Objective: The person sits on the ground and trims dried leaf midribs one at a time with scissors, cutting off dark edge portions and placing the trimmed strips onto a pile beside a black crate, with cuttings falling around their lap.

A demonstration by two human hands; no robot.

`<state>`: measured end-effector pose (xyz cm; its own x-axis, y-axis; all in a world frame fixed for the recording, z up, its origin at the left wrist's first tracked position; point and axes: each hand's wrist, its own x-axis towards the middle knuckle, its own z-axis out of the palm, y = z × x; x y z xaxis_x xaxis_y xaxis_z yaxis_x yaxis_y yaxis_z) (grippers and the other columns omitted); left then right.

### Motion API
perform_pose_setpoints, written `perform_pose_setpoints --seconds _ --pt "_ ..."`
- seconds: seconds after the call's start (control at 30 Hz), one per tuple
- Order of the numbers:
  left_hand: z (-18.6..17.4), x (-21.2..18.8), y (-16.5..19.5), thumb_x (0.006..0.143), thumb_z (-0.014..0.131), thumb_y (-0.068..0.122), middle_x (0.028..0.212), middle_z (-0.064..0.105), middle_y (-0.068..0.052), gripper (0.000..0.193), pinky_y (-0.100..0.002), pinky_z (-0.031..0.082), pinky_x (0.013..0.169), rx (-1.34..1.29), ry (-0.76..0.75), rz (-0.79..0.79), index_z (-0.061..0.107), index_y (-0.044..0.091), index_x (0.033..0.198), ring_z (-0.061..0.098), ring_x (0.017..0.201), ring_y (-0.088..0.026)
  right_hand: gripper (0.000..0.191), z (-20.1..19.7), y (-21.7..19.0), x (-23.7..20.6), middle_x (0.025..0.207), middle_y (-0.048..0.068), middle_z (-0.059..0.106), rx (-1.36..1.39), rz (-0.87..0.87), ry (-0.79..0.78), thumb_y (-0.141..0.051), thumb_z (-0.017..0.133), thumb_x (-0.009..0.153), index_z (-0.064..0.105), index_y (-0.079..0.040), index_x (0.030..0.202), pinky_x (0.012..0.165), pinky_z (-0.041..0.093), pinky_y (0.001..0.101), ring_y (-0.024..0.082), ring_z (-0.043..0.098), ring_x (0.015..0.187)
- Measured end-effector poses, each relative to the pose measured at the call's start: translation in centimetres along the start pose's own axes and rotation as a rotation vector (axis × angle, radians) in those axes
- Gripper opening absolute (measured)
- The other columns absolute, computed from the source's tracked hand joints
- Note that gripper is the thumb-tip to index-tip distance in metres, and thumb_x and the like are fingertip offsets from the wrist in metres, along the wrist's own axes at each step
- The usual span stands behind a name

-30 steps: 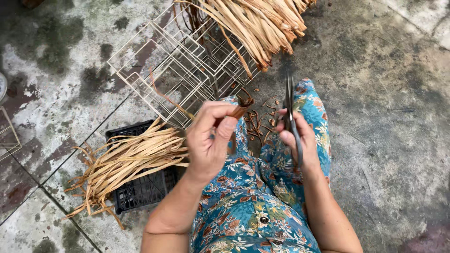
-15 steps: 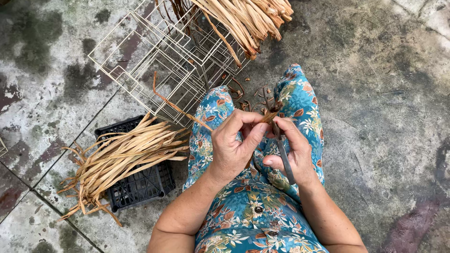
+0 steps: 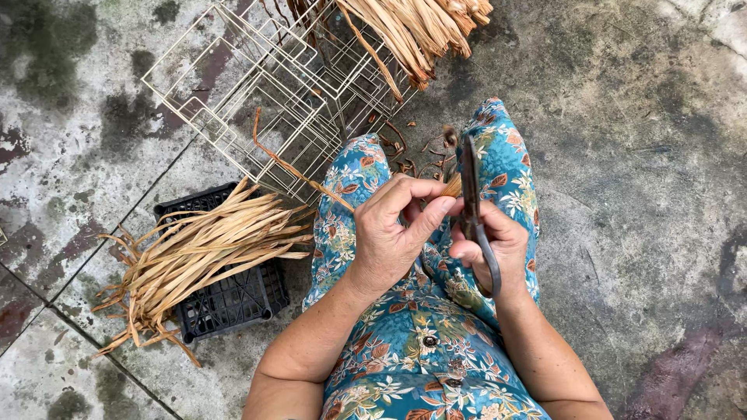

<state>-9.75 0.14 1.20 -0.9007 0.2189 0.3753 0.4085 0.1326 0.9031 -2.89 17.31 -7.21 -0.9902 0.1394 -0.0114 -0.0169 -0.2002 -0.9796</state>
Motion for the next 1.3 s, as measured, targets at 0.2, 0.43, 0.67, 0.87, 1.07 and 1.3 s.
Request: perform_pose_setpoints --seconds 0.2,0.43,0.67,0.87,1.07,1.3 --pt "0.2 -0.1 0.3 0.096 0.078 0.009 0.101 0.070 -0.003 0.016 -0.022 0.054 0.070 -0.075 -0.035 0.006 0.073 0.005 0.111 0.065 0.082 -0.008 0.061 0.8 -0.6 0.8 0.101 0.000 0.064 0.007 -0.211 -0.029 -0.015 0.088 0.084 0.054 -0.005 0.133 0.075 0.050 0.0213 0.007 0.061 0.085" --pt "0.3 -2.0 -1.7 0.099 0.074 0.007 0.120 0.064 -0.006 0.023 -0.022 0.060 0.080 -0.067 0.021 -0.010 0.069 0.007 0.122 0.068 0.090 -0.009 0.045 -0.7 -1.6 1.2 0.109 0.013 0.073 -0.036 -0.127 0.081 0.002 0.075 0.092 0.056 -0.002 0.133 0.084 0.058 0.0282 0.016 0.070 0.095" --pt "-7.1 -2.8 -13.7 0.094 0.076 0.018 0.118 0.057 -0.010 0.037 -0.033 0.054 0.074 0.508 0.458 -0.233 0.064 0.008 0.127 0.062 0.093 -0.021 0.048 -4.2 -2.5 1.2 0.104 0.021 0.073 0.169 -0.096 0.081 -0.002 0.073 0.090 0.055 0.001 0.134 0.077 0.058 0.0291 0.020 0.070 0.085" --pt "-9.5 -4.5 -24.4 0.094 0.080 0.028 0.111 0.071 -0.012 0.037 -0.033 0.058 0.080 0.422 0.360 -0.608 0.066 0.010 0.123 0.071 0.093 -0.020 0.049 -4.5 -1.3 1.0 0.103 0.021 0.072 0.090 -0.053 0.006 -0.003 0.075 0.089 0.056 0.000 0.133 0.077 0.057 0.0290 0.021 0.070 0.090" --pt "-6.7 -3.9 -25.1 0.095 0.071 0.010 0.103 0.075 -0.013 0.034 -0.029 0.060 0.078 -0.475 0.556 -0.599 0.053 0.005 0.123 0.072 0.088 -0.017 0.056 -5.4 -1.6 1.1 0.117 0.020 0.073 0.017 -0.003 -0.301 -0.017 0.082 0.088 0.057 -0.001 0.136 0.085 0.058 0.0308 0.022 0.071 0.100" --pt "-5.1 -1.6 -14.9 0.106 0.060 0.006 0.110 0.074 -0.006 0.034 -0.024 0.058 0.082 -0.447 0.140 -0.399 0.059 0.004 0.140 0.066 0.089 -0.009 0.073 -4.3 -0.6 1.6 0.130 0.007 0.067 -0.243 0.107 -0.370 -0.028 0.086 0.080 0.057 -0.002 0.141 0.099 0.051 0.0301 0.015 0.061 0.113"
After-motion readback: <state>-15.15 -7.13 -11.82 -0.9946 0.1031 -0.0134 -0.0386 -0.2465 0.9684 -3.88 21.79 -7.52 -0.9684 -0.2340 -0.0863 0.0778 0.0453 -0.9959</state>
